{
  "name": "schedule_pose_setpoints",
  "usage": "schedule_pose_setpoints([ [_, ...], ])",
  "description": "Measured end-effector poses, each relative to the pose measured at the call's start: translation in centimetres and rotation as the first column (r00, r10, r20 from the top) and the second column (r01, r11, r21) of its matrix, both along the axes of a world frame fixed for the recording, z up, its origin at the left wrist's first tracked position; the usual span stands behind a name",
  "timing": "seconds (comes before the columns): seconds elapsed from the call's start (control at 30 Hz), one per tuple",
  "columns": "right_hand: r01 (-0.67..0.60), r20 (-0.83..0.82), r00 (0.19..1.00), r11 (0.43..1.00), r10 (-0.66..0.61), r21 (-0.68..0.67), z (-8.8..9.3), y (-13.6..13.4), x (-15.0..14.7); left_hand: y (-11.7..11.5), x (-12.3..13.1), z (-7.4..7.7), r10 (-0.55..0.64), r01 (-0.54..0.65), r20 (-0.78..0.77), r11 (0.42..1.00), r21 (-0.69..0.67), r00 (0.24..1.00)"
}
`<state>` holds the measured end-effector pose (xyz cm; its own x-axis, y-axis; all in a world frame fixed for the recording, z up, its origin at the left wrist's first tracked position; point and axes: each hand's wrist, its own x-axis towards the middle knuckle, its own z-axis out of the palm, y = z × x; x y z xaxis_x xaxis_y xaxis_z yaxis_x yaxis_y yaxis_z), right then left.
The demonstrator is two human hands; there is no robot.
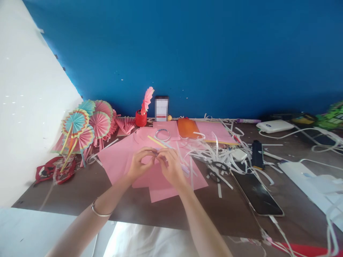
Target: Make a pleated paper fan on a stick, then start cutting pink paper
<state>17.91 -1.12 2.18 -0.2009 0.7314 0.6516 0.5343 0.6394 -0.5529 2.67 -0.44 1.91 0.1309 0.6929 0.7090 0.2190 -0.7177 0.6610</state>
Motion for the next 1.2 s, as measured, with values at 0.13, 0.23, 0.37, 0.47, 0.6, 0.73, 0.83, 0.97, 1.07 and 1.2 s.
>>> schedule_pose_setpoints([
  [0.13,0.042,-0.018,0.999,0.999,-0.041,0.033,0.08,-0.07,-0.05,0.00,-0.01,-0.08,0.000,0.000,0.003,1.000,0.011,1.000],
  [0.23,0.035,-0.017,0.999,0.999,-0.035,0.027,0.07,-0.09,-0.06,0.01,-0.04,-0.19,0.000,0.000,0.007,1.000,0.014,1.000],
  [0.37,0.035,-0.037,0.999,0.999,-0.034,0.033,0.07,-0.07,-0.07,0.03,0.00,-0.14,0.000,-0.001,0.013,1.000,0.028,1.000],
  [0.47,0.041,-0.045,0.998,0.999,-0.040,0.030,0.02,-0.02,-0.03,-0.01,0.06,-0.01,-0.004,0.004,0.009,1.000,0.030,1.000],
  [0.6,0.042,-0.010,0.999,0.998,-0.041,0.039,0.03,0.01,0.05,-0.03,0.04,-0.06,-0.001,0.001,0.010,1.000,0.026,1.000],
  [0.73,0.040,0.041,0.998,0.995,-0.044,0.096,0.09,-0.02,0.18,-0.01,0.04,-0.15,0.010,-0.010,0.008,1.000,0.007,1.000],
  [0.83,0.040,0.087,0.995,0.987,-0.054,0.157,-0.03,-0.04,0.27,-0.08,0.15,0.09,0.016,-0.016,0.015,1.000,-0.008,1.000],
  [0.97,0.066,0.097,0.991,0.972,-0.089,0.226,-0.13,-0.16,0.13,-0.26,0.28,0.47,0.024,-0.024,0.020,0.999,-0.021,1.000],
  [1.07,0.100,0.045,0.992,0.955,-0.117,0.280,0.03,-0.34,-0.15,-0.27,0.28,0.41,0.031,-0.030,0.026,0.999,-0.023,0.999],
  [1.2,0.117,0.025,0.991,0.942,-0.131,0.316,0.22,-0.47,-0.28,-0.20,0.26,0.22,0.038,-0.038,0.027,0.999,-0.015,0.999],
])
